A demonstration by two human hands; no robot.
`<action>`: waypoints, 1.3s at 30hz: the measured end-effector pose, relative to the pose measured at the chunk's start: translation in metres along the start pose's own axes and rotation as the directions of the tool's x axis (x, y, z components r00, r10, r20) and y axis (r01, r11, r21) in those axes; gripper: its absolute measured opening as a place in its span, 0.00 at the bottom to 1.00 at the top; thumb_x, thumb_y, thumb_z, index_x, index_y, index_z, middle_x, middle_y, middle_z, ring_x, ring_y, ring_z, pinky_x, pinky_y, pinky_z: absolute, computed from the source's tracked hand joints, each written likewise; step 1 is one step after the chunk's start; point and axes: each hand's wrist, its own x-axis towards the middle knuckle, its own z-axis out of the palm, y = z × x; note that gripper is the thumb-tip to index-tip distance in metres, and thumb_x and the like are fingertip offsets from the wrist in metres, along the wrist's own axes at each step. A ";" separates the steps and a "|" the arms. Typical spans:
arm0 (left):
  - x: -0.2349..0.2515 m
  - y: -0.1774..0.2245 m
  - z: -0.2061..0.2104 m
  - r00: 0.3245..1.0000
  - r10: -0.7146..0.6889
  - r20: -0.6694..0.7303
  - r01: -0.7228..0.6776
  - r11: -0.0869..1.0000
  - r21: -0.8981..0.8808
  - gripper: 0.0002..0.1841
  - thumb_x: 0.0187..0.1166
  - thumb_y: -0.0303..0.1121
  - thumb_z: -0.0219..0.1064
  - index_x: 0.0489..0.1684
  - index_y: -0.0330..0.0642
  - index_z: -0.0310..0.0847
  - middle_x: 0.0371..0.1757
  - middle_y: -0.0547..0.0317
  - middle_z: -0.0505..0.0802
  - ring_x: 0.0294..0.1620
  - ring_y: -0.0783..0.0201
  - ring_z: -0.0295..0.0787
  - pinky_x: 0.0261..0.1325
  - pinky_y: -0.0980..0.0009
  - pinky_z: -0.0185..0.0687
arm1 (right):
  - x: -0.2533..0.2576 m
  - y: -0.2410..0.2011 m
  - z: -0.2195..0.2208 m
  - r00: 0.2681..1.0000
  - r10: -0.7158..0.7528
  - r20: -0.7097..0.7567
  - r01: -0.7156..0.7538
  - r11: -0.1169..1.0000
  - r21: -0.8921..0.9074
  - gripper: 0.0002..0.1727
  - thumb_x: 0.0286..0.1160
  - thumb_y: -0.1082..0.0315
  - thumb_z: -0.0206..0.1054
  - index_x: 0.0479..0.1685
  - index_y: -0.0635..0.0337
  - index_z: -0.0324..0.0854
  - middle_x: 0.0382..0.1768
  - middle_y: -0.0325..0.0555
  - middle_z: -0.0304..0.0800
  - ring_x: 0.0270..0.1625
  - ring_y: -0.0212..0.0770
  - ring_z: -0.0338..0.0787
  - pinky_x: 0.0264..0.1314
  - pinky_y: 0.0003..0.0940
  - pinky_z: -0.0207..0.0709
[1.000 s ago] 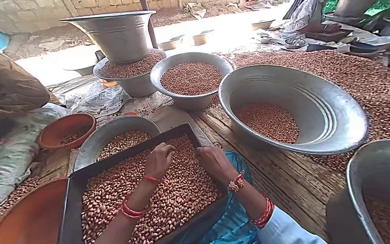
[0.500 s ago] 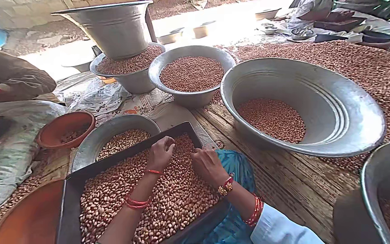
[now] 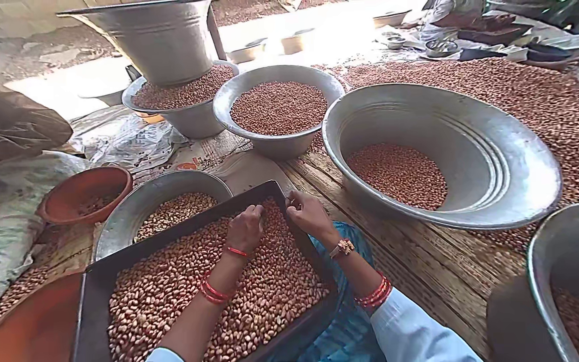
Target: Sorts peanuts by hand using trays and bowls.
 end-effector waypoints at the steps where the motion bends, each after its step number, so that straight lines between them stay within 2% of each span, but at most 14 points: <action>1: 0.000 -0.002 0.002 1.000 0.000 -0.017 0.000 1.000 -0.022 0.16 0.86 0.30 0.58 0.64 0.31 0.85 0.60 0.34 0.91 0.62 0.36 0.90 0.63 0.39 0.82 | 0.004 -0.005 0.002 0.999 -0.021 0.026 0.024 0.994 -0.110 0.13 0.77 0.66 0.60 0.54 0.58 0.86 0.37 0.45 0.87 0.41 0.42 0.85 0.48 0.45 0.76; 3: -0.002 -0.010 0.000 0.996 -0.021 -0.081 0.007 0.987 -0.162 0.15 0.84 0.30 0.63 0.60 0.32 0.87 0.56 0.37 0.93 0.60 0.41 0.92 0.67 0.43 0.82 | 0.012 -0.017 0.008 0.993 -0.055 0.107 0.090 0.927 -0.363 0.16 0.82 0.67 0.58 0.60 0.58 0.86 0.52 0.54 0.93 0.59 0.53 0.91 0.61 0.54 0.80; 5: -0.008 -0.020 -0.008 0.982 -0.113 -0.152 0.035 0.898 -0.439 0.09 0.80 0.29 0.69 0.51 0.34 0.90 0.42 0.48 0.94 0.41 0.58 0.89 0.52 0.58 0.81 | 0.015 -0.030 0.015 0.984 -0.059 0.169 0.143 0.828 -0.542 0.16 0.86 0.73 0.53 0.59 0.66 0.85 0.56 0.63 0.91 0.63 0.62 0.90 0.63 0.59 0.79; 9: -0.031 -0.050 -0.019 0.986 -0.169 0.003 0.061 0.337 -0.940 0.11 0.79 0.21 0.46 0.47 0.37 0.75 0.26 0.68 0.87 0.19 0.79 0.80 0.22 0.83 0.75 | 0.015 -0.044 0.022 0.976 -0.054 0.212 0.180 0.750 -0.636 0.15 0.86 0.78 0.50 0.53 0.76 0.83 0.55 0.70 0.89 0.63 0.67 0.89 0.63 0.59 0.78; 10: -0.038 -0.053 -0.018 0.988 -0.148 0.036 0.083 0.328 -0.941 0.13 0.78 0.21 0.45 0.49 0.37 0.75 0.27 0.68 0.87 0.18 0.79 0.80 0.21 0.83 0.74 | 0.016 -0.045 0.024 0.974 -0.048 0.223 0.183 0.748 -0.638 0.15 0.86 0.79 0.49 0.53 0.76 0.83 0.55 0.70 0.89 0.63 0.67 0.88 0.64 0.59 0.78; 12: -0.050 -0.049 -0.018 0.986 -0.153 0.067 0.146 0.594 -0.791 0.10 0.83 0.21 0.57 0.53 0.35 0.81 0.28 0.64 0.84 0.20 0.75 0.73 0.26 0.77 0.69 | 0.017 -0.044 0.025 0.971 -0.043 0.236 0.188 0.747 -0.638 0.15 0.86 0.79 0.50 0.52 0.76 0.83 0.54 0.70 0.89 0.63 0.67 0.88 0.65 0.59 0.77; 16: -0.065 -0.029 -0.002 0.995 -0.097 -0.037 0.082 0.953 -0.292 0.12 0.81 0.30 0.68 0.56 0.40 0.92 0.44 0.45 0.96 0.42 0.48 0.92 0.54 0.49 0.84 | 0.017 -0.041 0.029 0.974 -0.035 0.224 0.177 0.734 -0.655 0.15 0.86 0.78 0.50 0.52 0.74 0.84 0.54 0.69 0.90 0.64 0.66 0.88 0.64 0.59 0.78; 18: -0.066 -0.024 0.006 0.998 -0.062 -0.022 0.057 0.985 -0.162 0.14 0.83 0.32 0.66 0.61 0.38 0.90 0.55 0.39 0.95 0.57 0.40 0.93 0.64 0.42 0.83 | 0.017 -0.039 0.030 0.974 -0.034 0.224 0.176 0.734 -0.656 0.15 0.86 0.78 0.51 0.55 0.73 0.84 0.54 0.69 0.90 0.64 0.66 0.88 0.65 0.59 0.78; 22: -0.064 -0.023 0.006 0.998 -0.065 0.015 0.067 0.989 -0.129 0.14 0.84 0.31 0.64 0.61 0.37 0.89 0.56 0.39 0.94 0.60 0.40 0.92 0.66 0.42 0.82 | 0.018 -0.037 0.026 0.970 -0.029 0.241 0.184 0.734 -0.654 0.15 0.85 0.74 0.53 0.58 0.68 0.84 0.54 0.66 0.90 0.64 0.65 0.89 0.66 0.60 0.77; 27: -0.081 -0.057 -0.022 0.983 0.103 0.151 0.003 0.815 -0.580 0.09 0.77 0.28 0.70 0.49 0.35 0.89 0.36 0.55 0.92 0.34 0.66 0.86 0.46 0.65 0.82 | -0.010 -0.050 0.020 0.868 -0.057 0.493 0.307 0.843 -0.443 0.12 0.79 0.69 0.66 0.54 0.66 0.87 0.48 0.63 0.91 0.55 0.62 0.91 0.56 0.62 0.80; 30: -0.109 -0.101 -0.048 0.661 0.671 0.336 0.066 0.395 -0.916 0.11 0.81 0.40 0.71 0.51 0.45 0.93 0.47 0.65 0.98 0.49 0.73 0.95 0.58 0.75 0.89 | -0.037 -0.048 0.017 0.587 -0.359 0.725 0.391 0.910 0.134 0.11 0.78 0.69 0.73 0.55 0.64 0.90 0.40 0.48 0.96 0.38 0.37 0.93 0.47 0.39 0.87; 32: -0.119 -0.115 -0.064 0.512 0.806 0.298 0.067 0.309 -0.949 0.16 0.84 0.42 0.68 0.58 0.44 0.93 0.54 0.59 0.98 0.57 0.67 0.96 0.65 0.71 0.89 | -0.046 -0.044 0.013 0.657 -0.382 0.650 0.419 0.902 0.106 0.09 0.77 0.69 0.73 0.51 0.62 0.91 0.40 0.46 0.97 0.40 0.38 0.93 0.49 0.41 0.86; 36: -0.115 -0.109 -0.080 0.961 0.217 0.174 -0.010 0.653 -0.757 0.07 0.74 0.29 0.70 0.46 0.42 0.90 0.41 0.68 0.96 0.37 0.75 0.93 0.46 0.77 0.90 | -0.042 -0.027 0.018 0.893 -0.113 0.436 0.335 0.814 -0.475 0.12 0.84 0.71 0.60 0.53 0.64 0.88 0.49 0.62 0.92 0.56 0.63 0.91 0.58 0.63 0.79; 39: -0.090 -0.089 -0.071 0.995 -0.062 -0.080 0.025 0.918 -0.396 0.08 0.77 0.25 0.71 0.50 0.40 0.91 0.45 0.54 0.96 0.42 0.61 0.93 0.53 0.58 0.88 | -0.042 -0.021 0.032 0.902 -0.062 0.428 0.325 0.751 -0.575 0.13 0.84 0.74 0.58 0.56 0.67 0.86 0.50 0.66 0.91 0.57 0.66 0.91 0.57 0.63 0.79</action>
